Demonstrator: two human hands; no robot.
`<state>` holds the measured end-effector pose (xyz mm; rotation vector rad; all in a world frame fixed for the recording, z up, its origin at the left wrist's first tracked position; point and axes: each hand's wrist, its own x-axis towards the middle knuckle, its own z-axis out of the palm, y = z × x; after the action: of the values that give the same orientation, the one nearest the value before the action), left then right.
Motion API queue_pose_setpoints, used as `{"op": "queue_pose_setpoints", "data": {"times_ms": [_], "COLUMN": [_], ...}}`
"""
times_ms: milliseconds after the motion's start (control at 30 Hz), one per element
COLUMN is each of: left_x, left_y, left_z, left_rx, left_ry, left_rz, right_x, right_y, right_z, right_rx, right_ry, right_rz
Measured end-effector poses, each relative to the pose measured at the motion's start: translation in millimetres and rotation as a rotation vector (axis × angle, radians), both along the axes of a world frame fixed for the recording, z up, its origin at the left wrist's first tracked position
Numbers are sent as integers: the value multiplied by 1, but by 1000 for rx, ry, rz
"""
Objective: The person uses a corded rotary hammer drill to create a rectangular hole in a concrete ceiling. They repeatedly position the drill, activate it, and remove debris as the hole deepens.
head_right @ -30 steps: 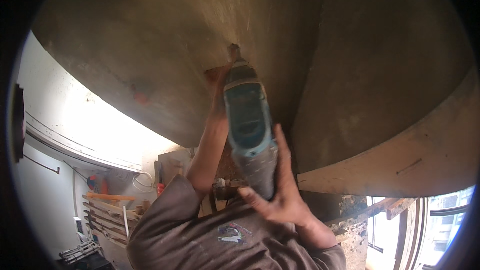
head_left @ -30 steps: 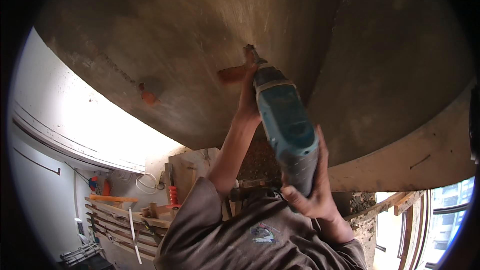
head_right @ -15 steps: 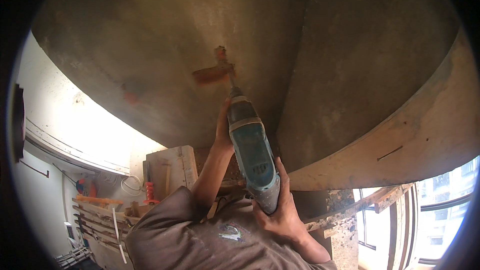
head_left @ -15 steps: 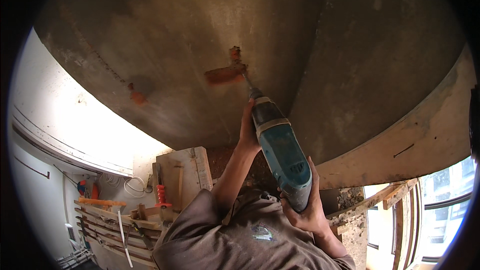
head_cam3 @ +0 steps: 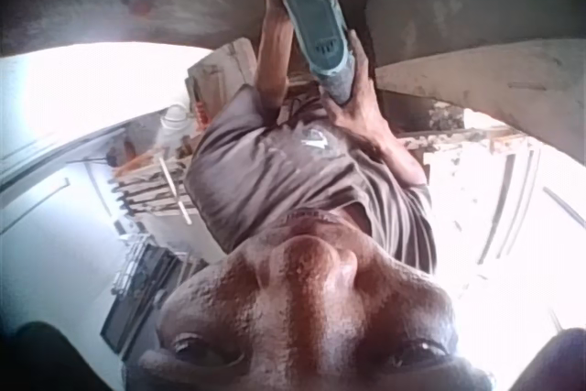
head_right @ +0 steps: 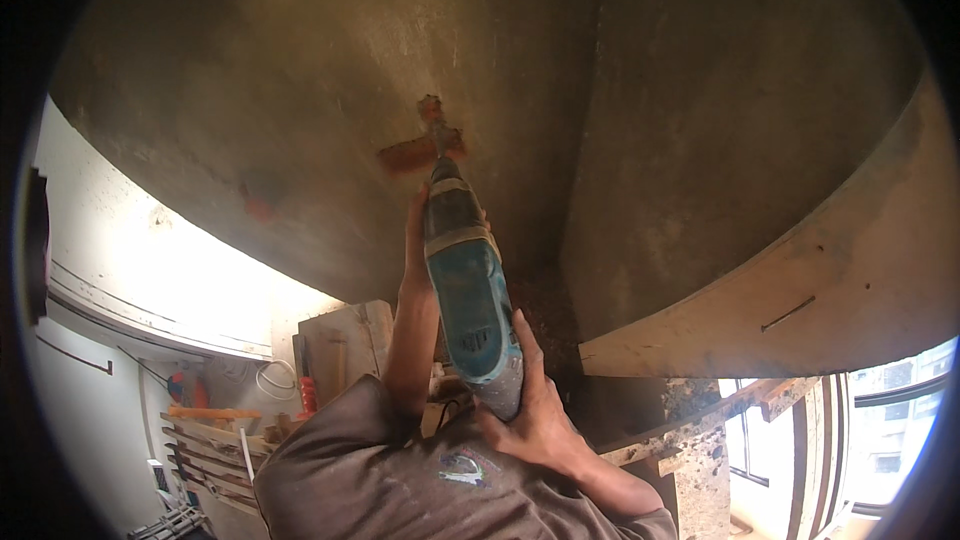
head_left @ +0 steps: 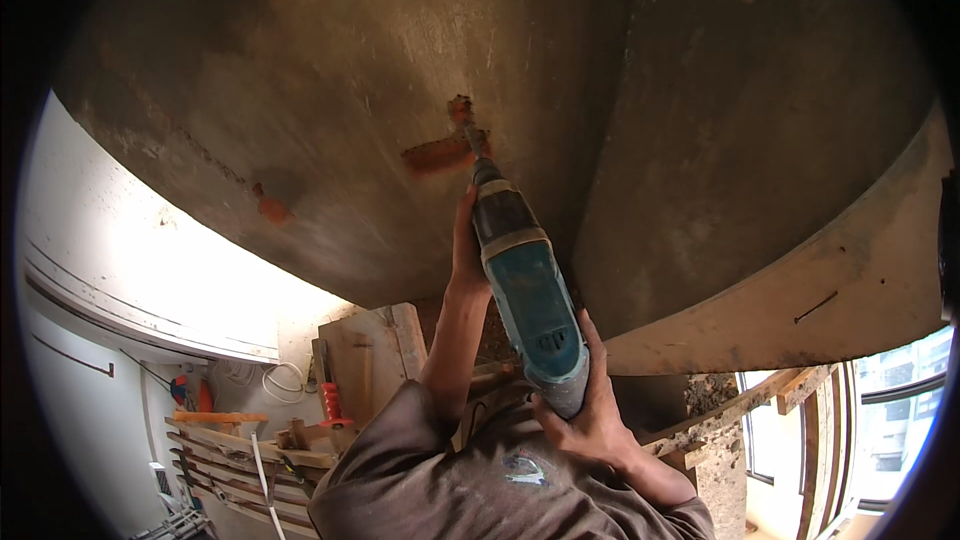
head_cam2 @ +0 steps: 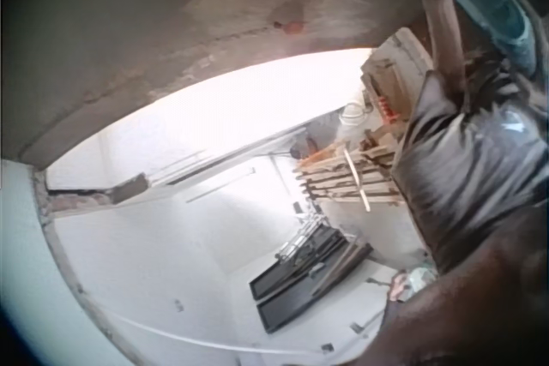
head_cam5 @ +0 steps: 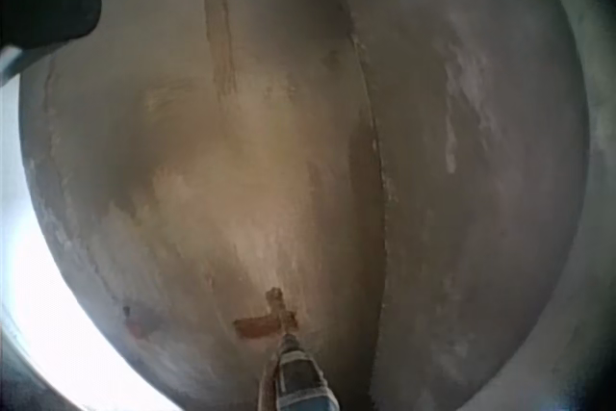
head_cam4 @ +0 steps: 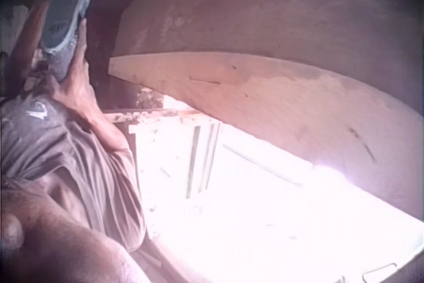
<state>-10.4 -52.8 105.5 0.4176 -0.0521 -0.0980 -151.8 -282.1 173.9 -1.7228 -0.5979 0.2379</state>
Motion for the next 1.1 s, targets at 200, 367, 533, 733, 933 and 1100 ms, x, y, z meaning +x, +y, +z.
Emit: {"op": "queue_pose_setpoints", "data": {"times_ms": [200, 367, 533, 733, 933, 1100], "left_x": [7, 27, 41, 46, 3, -5], "left_y": [-3, 9, 10, -1, -20, -19], "left_z": [11, -6, -15, -12, -19, -20], "left_rx": [41, 40, -51, -44, -93, -99], "left_ry": [60, 127, 49, 166, 112, 135], "left_rz": [83, 74, -16, 56, 4, -7], "right_x": [16, 39, 53, 50, 7, -7], "right_y": [0, 0, 4, -1, -9, 0], "right_z": [-23, -18, -18, -17, -27, -30], "right_rx": [240, 277, 172, 131, 99, 46], "right_ry": [199, 254, 171, 107, 125, 6], "right_rz": [-16, -42, -63, -91, -116, -109]}}
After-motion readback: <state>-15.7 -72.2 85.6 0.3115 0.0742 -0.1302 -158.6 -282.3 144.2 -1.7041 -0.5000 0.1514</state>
